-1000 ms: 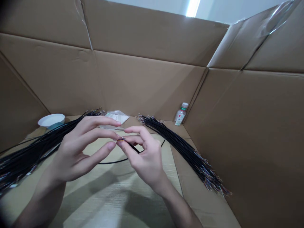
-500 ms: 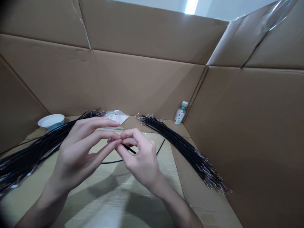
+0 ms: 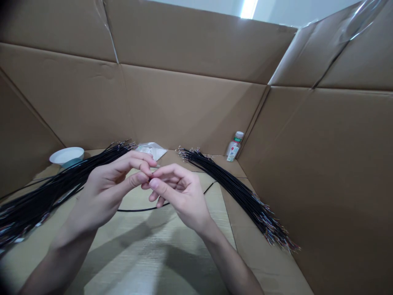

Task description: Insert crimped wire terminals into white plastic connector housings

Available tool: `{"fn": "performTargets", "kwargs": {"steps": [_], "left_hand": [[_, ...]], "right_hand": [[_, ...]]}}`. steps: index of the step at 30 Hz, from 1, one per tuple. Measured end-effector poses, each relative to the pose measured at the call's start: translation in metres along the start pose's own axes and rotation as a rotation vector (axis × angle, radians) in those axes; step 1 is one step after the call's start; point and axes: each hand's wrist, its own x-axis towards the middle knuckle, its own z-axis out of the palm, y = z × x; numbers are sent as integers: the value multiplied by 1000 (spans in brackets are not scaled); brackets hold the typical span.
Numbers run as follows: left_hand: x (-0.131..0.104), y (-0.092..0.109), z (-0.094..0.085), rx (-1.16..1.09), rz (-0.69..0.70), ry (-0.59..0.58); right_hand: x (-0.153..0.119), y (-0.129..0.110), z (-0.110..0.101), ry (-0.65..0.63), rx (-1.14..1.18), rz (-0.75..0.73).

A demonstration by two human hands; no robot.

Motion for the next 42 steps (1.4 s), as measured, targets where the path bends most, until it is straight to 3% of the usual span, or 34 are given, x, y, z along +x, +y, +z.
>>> {"fn": "performTargets", "kwargs": {"steps": [10,17,25,29,34,42], "left_hand": [[2,-7,4,-156,-84,-12],[3,-15,4,-312,-128,-83],[4,-14,-3,-153,-99,2],[1,-8,-8,61,-52,30],[-3,4,-9,190,-115,-109],[4,-2,-9,-145,-234,-222]], "right_hand": [[0,-5,2,78,-104,-18],[-1,-9,-1,90,-351,-185],[-3,-11,0,126,-426,-183],[-3,-11,0,135,-433,-171],[-3,-9,-1,169,-486,-219],[-12,-21,-1,151,-651,-303]]}}
